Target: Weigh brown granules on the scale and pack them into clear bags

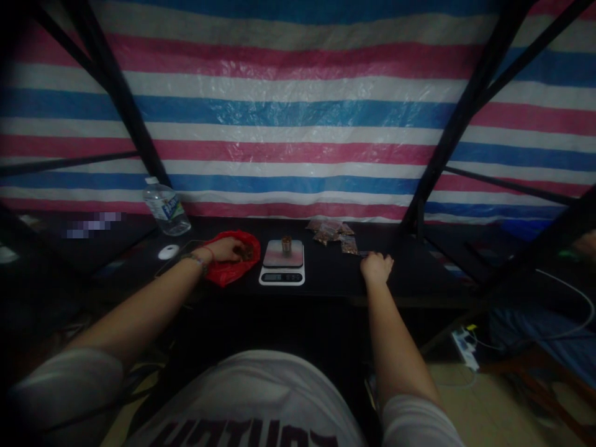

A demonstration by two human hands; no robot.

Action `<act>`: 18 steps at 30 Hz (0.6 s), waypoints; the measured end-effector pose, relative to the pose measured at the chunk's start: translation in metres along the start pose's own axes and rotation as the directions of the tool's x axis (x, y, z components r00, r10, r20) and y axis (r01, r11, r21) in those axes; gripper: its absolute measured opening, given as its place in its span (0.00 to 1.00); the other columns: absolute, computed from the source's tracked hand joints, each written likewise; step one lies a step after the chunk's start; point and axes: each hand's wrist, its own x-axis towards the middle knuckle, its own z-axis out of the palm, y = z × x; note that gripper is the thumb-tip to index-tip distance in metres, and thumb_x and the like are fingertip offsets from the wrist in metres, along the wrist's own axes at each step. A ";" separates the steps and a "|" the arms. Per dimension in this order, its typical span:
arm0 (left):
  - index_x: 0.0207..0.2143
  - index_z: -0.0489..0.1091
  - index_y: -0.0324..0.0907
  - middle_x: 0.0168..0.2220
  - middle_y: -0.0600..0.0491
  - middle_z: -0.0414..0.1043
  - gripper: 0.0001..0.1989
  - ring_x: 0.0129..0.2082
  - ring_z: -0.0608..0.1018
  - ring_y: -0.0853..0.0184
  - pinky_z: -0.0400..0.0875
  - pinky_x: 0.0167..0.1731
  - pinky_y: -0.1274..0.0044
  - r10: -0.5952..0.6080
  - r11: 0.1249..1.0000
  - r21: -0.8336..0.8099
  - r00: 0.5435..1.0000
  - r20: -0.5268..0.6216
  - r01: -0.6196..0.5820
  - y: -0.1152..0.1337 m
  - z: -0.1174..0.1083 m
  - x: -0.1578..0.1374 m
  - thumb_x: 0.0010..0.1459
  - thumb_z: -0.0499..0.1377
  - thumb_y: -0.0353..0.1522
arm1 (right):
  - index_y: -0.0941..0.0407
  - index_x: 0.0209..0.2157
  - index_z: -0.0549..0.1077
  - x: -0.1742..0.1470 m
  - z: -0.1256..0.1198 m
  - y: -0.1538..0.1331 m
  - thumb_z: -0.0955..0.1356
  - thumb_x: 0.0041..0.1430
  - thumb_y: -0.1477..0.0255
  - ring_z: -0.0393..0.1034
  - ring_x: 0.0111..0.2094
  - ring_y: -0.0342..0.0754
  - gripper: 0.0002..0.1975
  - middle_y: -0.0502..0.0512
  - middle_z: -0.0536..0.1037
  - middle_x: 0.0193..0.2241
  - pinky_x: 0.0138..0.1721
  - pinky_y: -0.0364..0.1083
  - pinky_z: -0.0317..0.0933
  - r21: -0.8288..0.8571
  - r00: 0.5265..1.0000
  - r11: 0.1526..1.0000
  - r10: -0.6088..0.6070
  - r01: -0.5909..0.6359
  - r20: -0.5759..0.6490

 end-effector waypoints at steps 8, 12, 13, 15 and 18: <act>0.43 0.75 0.43 0.41 0.51 0.77 0.19 0.37 0.76 0.67 0.67 0.37 0.82 -0.138 0.990 0.027 0.986 -0.092 0.141 -0.002 -0.013 0.009 0.47 0.57 0.33 | 0.59 0.46 0.74 0.001 0.000 0.000 0.60 0.56 0.71 0.58 0.53 0.61 0.19 0.64 0.73 0.45 0.53 0.58 0.47 0.004 1.000 1.000 -0.013 0.013 0.013; 0.47 0.73 0.44 0.41 0.53 0.77 0.22 0.36 0.77 0.68 0.68 0.35 0.82 -0.046 0.995 -0.085 0.996 0.070 0.052 0.002 -0.013 0.009 0.47 0.59 0.36 | 0.59 0.46 0.74 0.002 0.001 0.000 0.59 0.56 0.71 0.58 0.53 0.61 0.19 0.64 0.73 0.45 0.53 0.58 0.47 0.005 1.000 1.000 -0.019 0.019 0.007; 0.47 0.73 0.44 0.42 0.53 0.77 0.22 0.36 0.77 0.67 0.69 0.34 0.82 -0.023 0.993 -0.116 0.993 0.112 0.036 0.004 -0.011 0.009 0.47 0.60 0.37 | 0.58 0.46 0.74 0.002 0.001 0.000 0.59 0.56 0.71 0.58 0.53 0.61 0.19 0.64 0.73 0.45 0.53 0.58 0.47 0.003 1.000 1.000 -0.022 0.022 0.006; 0.46 0.73 0.44 0.42 0.53 0.77 0.22 0.36 0.77 0.67 0.69 0.33 0.82 -0.013 0.989 -0.146 0.991 0.131 0.033 0.006 -0.007 0.008 0.46 0.61 0.37 | 0.58 0.46 0.74 0.002 0.002 0.000 0.59 0.56 0.71 0.58 0.52 0.61 0.20 0.64 0.73 0.45 0.53 0.58 0.48 0.002 1.000 1.000 -0.025 0.025 0.008; 0.44 0.74 0.43 0.39 0.52 0.78 0.19 0.32 0.78 0.68 0.68 0.29 0.83 -0.063 0.985 -0.152 0.994 0.090 0.076 0.009 -0.002 0.009 0.47 0.60 0.35 | 0.57 0.47 0.74 0.002 0.001 0.000 0.59 0.56 0.71 0.59 0.52 0.60 0.20 0.64 0.73 0.46 0.53 0.58 0.48 0.001 1.000 1.000 -0.029 0.029 0.013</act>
